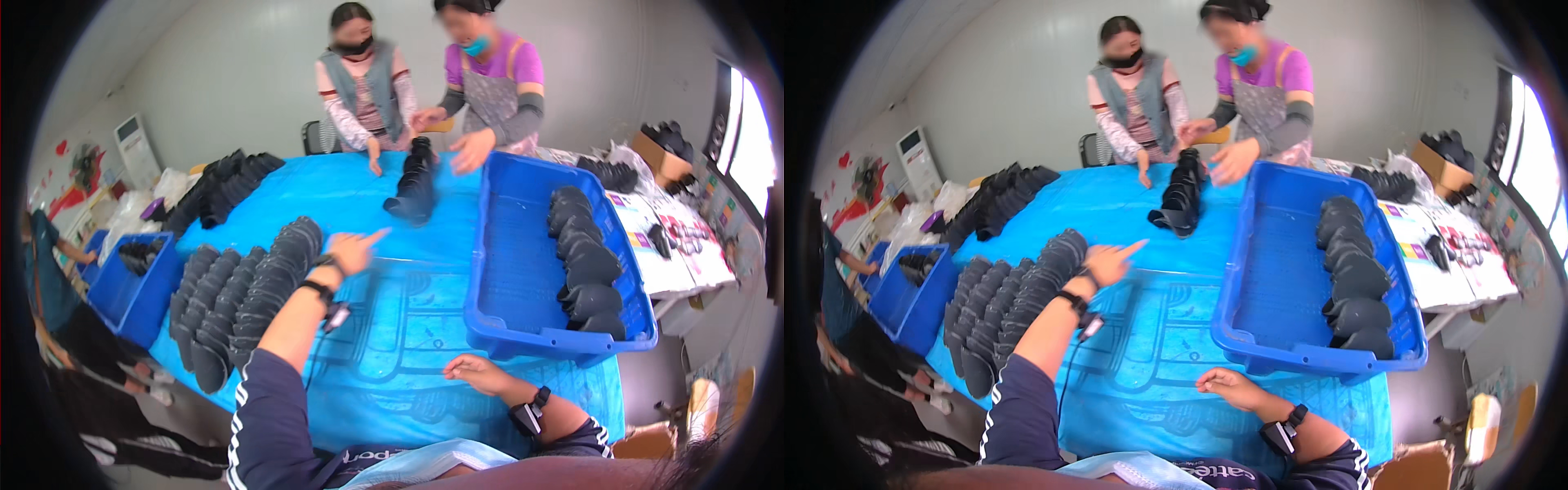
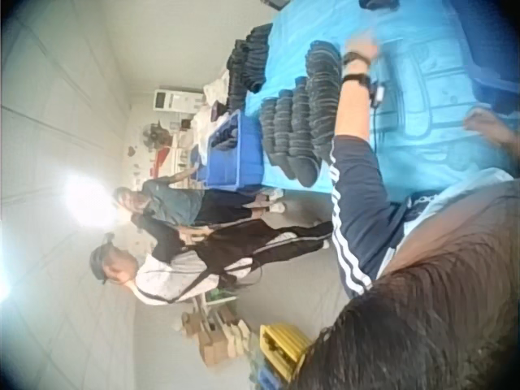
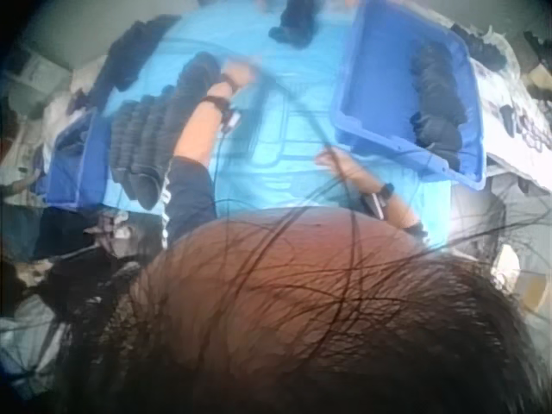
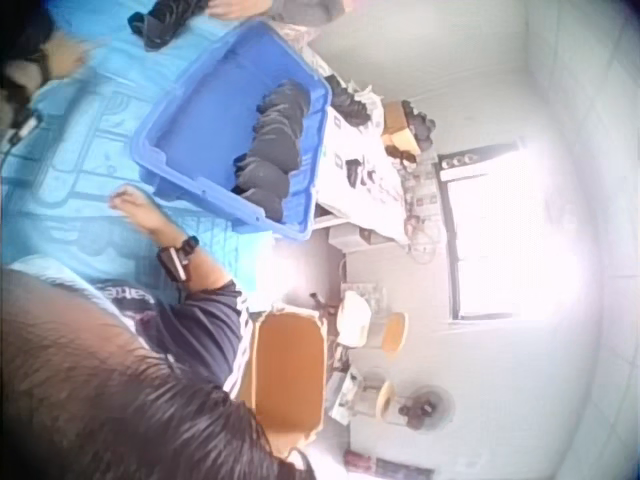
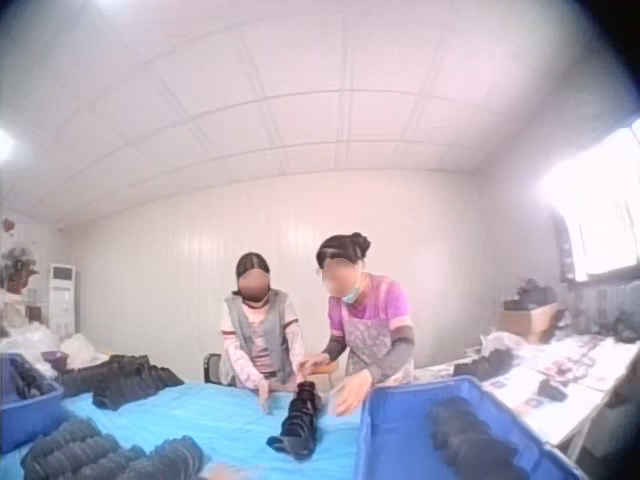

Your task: The person is sorting and arranging dark shoe upper components on a table in a manufacturing setting.

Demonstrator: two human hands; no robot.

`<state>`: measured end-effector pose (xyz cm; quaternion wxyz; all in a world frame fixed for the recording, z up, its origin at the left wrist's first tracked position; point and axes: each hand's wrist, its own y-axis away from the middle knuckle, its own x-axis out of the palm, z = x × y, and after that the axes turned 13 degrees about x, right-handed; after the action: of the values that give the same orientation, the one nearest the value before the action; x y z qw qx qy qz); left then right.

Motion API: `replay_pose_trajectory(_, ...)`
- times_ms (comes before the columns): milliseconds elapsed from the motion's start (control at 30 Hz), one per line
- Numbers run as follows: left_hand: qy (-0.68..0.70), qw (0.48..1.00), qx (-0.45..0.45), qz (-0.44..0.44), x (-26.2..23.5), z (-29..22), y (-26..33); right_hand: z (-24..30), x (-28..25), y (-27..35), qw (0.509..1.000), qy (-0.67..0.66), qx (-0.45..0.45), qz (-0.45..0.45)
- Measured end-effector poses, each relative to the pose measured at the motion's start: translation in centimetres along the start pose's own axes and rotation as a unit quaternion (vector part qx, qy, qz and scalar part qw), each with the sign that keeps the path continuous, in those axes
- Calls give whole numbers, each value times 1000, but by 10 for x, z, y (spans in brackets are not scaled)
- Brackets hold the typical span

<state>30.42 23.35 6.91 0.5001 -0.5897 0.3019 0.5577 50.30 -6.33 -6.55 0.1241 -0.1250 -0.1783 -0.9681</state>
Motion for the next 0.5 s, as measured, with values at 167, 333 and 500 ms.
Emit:
replay_pose_trajectory(167,125,939,318,46,-58,-165,-131,-1,-12,13,999,0,-10,-39)
replay_pose_trajectory(333,95,960,264,-2,-59,-175,-110,6,7,5,999,-22,-5,-27)
replay_pose_trajectory(500,197,925,254,-201,-52,-158,-55,4,-1,5,1000,3,8,-17)
